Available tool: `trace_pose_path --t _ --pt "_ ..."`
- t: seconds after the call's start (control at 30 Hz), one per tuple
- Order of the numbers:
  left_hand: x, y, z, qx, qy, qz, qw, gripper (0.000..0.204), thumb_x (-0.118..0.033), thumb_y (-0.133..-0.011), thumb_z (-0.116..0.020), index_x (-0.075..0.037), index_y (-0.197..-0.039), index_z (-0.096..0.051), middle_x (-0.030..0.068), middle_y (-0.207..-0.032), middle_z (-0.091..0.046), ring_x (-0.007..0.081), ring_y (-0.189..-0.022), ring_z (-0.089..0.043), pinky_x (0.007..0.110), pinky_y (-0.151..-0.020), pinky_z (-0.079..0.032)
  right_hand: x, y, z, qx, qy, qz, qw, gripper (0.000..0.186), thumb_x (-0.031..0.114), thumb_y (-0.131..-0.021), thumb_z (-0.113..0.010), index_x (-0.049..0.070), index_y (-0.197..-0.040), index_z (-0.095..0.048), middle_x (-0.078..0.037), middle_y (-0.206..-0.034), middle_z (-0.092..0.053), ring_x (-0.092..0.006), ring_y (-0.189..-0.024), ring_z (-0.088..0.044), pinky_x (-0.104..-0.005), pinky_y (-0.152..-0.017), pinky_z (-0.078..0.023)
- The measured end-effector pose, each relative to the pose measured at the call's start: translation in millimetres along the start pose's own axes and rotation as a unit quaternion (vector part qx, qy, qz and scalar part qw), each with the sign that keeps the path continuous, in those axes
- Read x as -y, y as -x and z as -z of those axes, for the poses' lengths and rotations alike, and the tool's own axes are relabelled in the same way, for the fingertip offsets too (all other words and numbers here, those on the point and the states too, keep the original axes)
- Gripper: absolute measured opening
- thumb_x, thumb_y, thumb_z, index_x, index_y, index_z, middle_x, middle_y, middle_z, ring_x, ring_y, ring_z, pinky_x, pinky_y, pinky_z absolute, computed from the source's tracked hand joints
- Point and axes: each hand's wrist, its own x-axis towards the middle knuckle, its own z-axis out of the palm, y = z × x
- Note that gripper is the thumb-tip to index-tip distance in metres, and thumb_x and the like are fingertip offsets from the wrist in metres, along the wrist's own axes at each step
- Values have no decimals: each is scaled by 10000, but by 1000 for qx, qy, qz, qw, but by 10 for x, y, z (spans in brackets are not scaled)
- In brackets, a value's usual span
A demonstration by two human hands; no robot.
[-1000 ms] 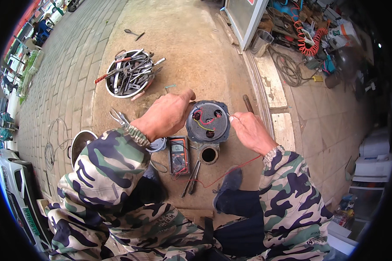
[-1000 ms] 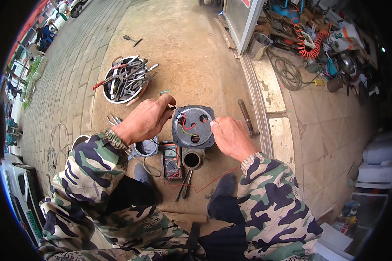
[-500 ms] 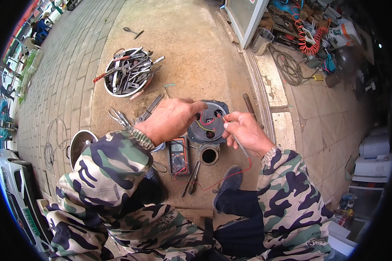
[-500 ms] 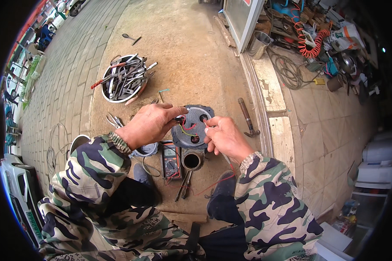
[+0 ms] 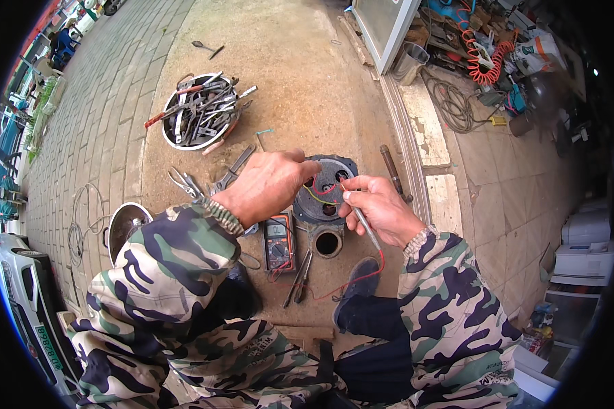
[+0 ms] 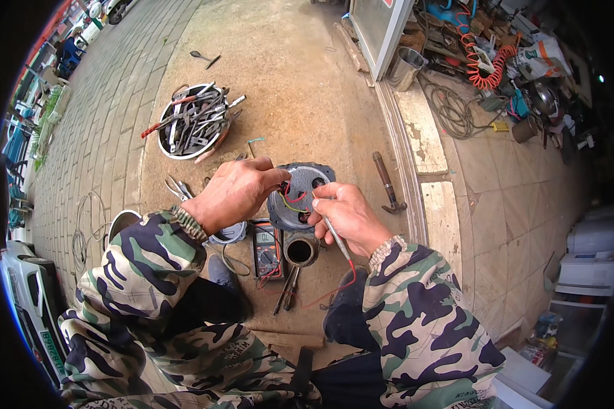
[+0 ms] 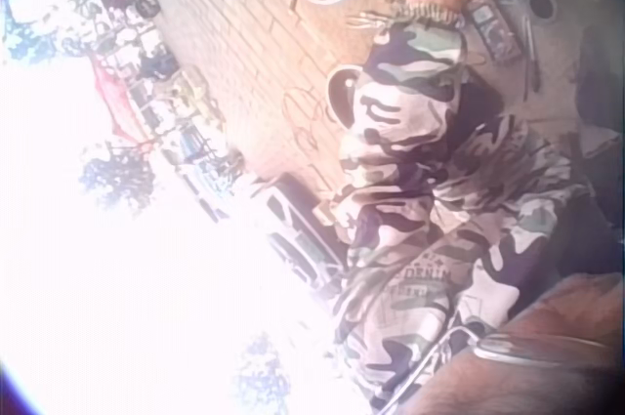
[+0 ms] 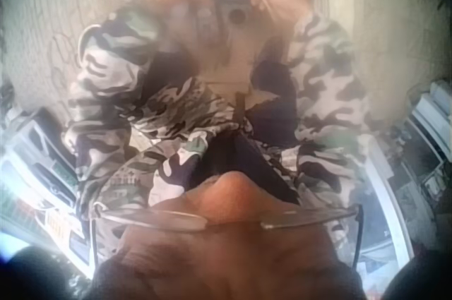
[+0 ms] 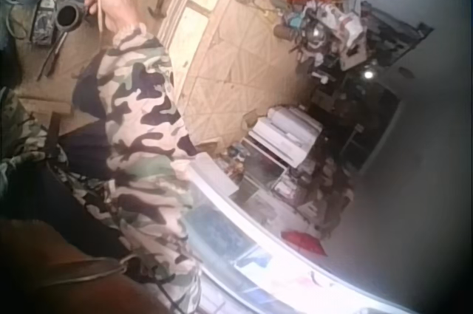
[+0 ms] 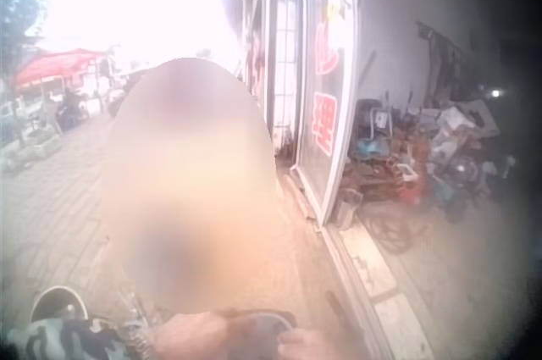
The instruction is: The person uses a multimeter to test the electrical continuity of a circular component with multiple wires. They repeatedly touch the multimeter probes to different wire terminals on the component while observing the readings.
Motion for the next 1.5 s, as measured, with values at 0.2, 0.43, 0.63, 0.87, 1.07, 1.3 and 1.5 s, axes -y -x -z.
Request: trace_pose_path --t 0.2,0.43,0.63,0.87,1.07,1.3,1.5 --pt "-11 -10 -11 -8 -1 0 1000 240 -98 -961 -661 -94 -1189 -736 136 -927 -699 386 -853 -727 487 -709 -570 20 23 -11 5 -9 -2 1000 380 128 -1086 -569 -80 -1396 -504 -133 -911 -692 -163 -659 -675 -260 -507 -505" --pt "16 3 -3 -1 -5 -6 1000 268 -88 -958 -657 -89 -1215 -730 143 -935 -698 388 -855 -728 485 -708 -568 28 6 -31 19 -35 -2 999 368 131 -1091 -560 -69 -1394 -500 -134 -926 -692 -164 -661 -674 -262 -507 -506" --pt "-9 -6 -5 3 -5 -9 1000 282 -84 -953 -651 -91 -1223 -732 145 -955 -700 387 -865 -729 480 -705 -566 27 -2 -49 11 -29 -4 1000 339 132 -1093 -557 -62 -1368 -518 -134 -928 -692 -159 -664 -676 -260 -507 -510" --pt "19 48 17 0 -22 -15 1000 309 -59 -890 -647 -83 -1183 -742 151 -952 -695 379 -871 -734 476 -718 -581 2 -58 -74 28 -30 4 999 285 129 -1093 -566 -46 -1318 -570 -108 -892 -695 -134 -632 -669 -245 -482 -505" --pt "24 13 -12 6 -14 -21 1000 355 -51 -889 -634 -67 -1224 -752 159 -959 -695 387 -854 -731 478 -721 -578 -9 -43 -59 15 -26 13 999 287 123 -1085 -589 -43 -1318 -609 -78 -859 -702 -105 -612 -655 -219 -460 -489" --pt "35 -1 -43 -12 1 -28 1000 338 -46 -885 -633 -56 -1202 -750 169 -945 -692 405 -834 -724 489 -722 -574 21 -22 -63 1 -8 25 1000 384 107 -1058 -607 -105 -1377 -590 -91 -861 -687 -108 -604 -625 -234 -449 -455" --pt "38 10 -43 -12 -2 -25 1000 325 -54 -897 -638 -54 -1203 -747 175 -944 -690 408 -831 -725 494 -723 -572 49 -9 -101 -14 6 22 1000 383 88 -1053 -606 -114 -1378 -597 -88 -845 -683 -109 -601 -620 -236 -440 -443"
